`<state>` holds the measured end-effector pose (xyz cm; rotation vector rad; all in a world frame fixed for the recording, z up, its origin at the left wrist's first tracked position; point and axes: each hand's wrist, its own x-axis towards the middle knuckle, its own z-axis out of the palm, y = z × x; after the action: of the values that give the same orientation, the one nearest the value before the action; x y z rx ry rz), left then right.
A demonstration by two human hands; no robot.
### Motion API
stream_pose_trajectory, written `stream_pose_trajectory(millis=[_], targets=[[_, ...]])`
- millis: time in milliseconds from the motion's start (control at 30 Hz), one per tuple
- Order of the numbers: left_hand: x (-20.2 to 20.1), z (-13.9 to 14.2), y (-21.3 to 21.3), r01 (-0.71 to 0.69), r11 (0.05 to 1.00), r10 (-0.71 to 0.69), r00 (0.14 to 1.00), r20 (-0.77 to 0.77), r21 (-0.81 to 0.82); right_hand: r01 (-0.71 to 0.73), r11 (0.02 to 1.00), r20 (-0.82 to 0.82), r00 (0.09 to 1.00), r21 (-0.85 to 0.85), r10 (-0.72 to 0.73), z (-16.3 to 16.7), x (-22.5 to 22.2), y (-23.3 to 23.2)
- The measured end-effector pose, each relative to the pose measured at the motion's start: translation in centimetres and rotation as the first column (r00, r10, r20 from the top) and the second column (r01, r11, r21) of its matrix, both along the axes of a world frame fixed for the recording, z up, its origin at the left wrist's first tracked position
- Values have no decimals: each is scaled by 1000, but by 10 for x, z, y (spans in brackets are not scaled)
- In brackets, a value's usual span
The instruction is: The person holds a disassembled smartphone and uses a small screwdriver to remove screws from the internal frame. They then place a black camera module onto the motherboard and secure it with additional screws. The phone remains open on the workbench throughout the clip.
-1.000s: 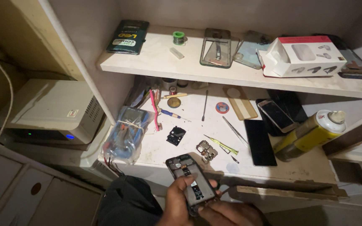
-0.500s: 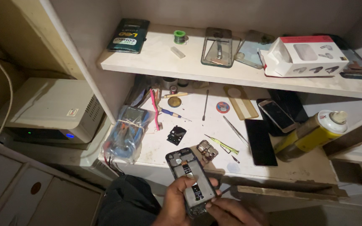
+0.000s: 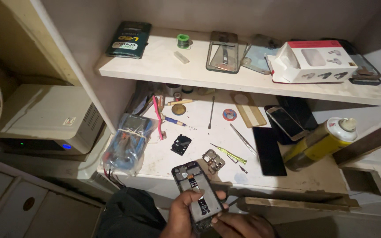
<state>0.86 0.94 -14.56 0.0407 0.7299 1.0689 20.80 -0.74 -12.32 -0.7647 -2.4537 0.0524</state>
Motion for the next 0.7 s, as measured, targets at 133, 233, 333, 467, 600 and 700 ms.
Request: stream_pose_trajectory(millis=[133,233,333,467,600,700], targets=[[-5,-12,0,81,985,-98,990,100,155,62,997,137,989,-36,-57,-11,1,-3],[-5,-19,1,90,979,-113,986,119,184,110,990,146,985,-84,-97,-24,6,-5],[-3,-19,-1,89,966,-128,980,152,242,139,984,102,987,-115,-128,-40,11,-4],[-4,-10,1,27,988,-49,989,142,151,206,960,-56,974,-191,-220,-59,18,-1],[-4,-4,2,-34,991,13,986,164,131,210,602,-383,602,-770,-700,-72,6,-5],[-3,-6,0,3,996,-26,966,259,88,-13,327,-264,619,-945,-740,-66,4,-3]])
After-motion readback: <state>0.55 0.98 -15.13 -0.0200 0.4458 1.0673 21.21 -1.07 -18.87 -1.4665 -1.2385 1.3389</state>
